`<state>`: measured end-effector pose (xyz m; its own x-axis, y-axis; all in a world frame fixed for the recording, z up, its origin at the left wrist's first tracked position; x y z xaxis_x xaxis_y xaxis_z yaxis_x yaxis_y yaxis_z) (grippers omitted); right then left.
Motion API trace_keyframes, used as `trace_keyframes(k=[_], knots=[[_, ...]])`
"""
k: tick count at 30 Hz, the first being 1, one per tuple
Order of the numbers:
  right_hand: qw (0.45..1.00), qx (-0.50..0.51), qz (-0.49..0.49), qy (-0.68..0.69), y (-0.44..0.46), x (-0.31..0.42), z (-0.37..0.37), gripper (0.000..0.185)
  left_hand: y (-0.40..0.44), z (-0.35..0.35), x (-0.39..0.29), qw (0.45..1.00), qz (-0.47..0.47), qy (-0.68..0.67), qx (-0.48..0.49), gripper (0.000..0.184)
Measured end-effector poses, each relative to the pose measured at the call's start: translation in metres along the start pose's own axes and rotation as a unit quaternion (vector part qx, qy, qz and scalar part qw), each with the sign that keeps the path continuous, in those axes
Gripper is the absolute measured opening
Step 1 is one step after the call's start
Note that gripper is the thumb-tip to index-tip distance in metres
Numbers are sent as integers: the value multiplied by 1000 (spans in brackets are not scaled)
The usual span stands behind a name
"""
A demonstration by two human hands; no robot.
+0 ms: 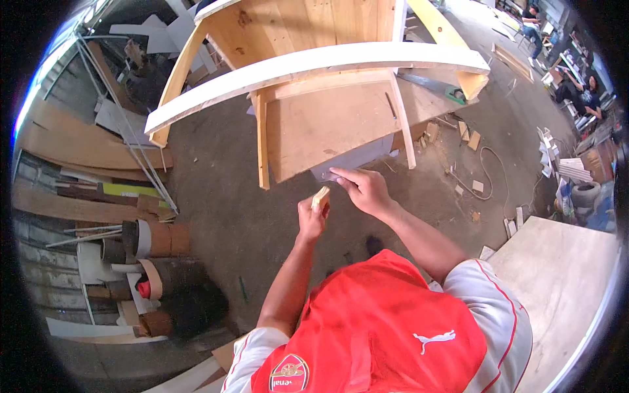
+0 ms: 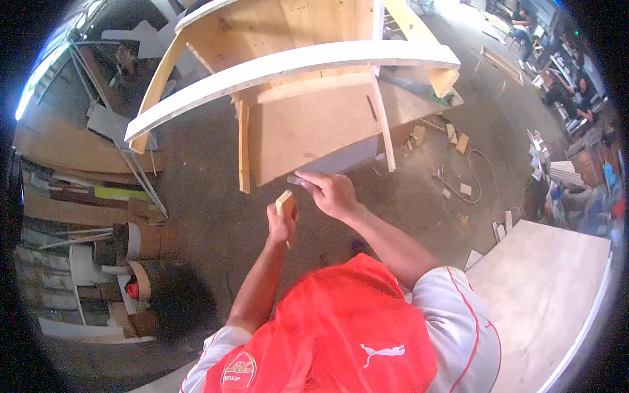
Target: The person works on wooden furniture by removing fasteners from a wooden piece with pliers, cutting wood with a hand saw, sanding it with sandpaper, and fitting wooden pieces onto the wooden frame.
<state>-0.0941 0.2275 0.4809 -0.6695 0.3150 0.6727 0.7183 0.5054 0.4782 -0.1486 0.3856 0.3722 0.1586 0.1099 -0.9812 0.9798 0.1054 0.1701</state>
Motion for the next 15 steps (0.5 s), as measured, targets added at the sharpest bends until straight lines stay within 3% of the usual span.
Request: trace_keyframes(k=[1, 4, 5, 8, 9, 10, 12, 15], knots=[[998, -9, 38, 55, -4, -9, -5, 29, -1, 4, -6, 1000, 22, -5, 2, 81], [990, -67, 7, 121, -8, 11, -29, 28, 10, 21, -14, 999, 38, 9, 6, 81], [990, -37, -25, 135, -6, 21, -31, 28, 14, 27, -2, 999, 37, 21, 11, 80], [997, -52, -20, 46, -11, -30, -33, 27, 24, 42, -2, 999, 16, 34, 7, 79], [994, 34, 97, -48, -8, -54, -38, 26, 29, 46, -6, 999, 6, 35, 2, 79], [996, -25, 81, 23, -8, -67, -49, 25, 33, 51, -8, 999, 11, 34, 5, 79], [994, -55, 86, 38, -14, -77, -69, 26, 41, 58, -11, 999, 22, 34, 8, 79], [992, -80, -17, 101, -6, -34, -86, 27, 48, 73, 1, 996, -16, 88, 22, 75]])
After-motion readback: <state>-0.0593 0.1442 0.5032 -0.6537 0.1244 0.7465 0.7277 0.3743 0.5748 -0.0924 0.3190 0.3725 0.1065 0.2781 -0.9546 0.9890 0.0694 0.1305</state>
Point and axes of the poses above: each hand's wrist, its own y-axis towards the middle knuckle, its own z-axis out of the palm, x = y × z, the point moved 9 cm from there along y, towards the middle knuckle, and after that the axes turned 4 degrees about x, right-handed, at the moved point
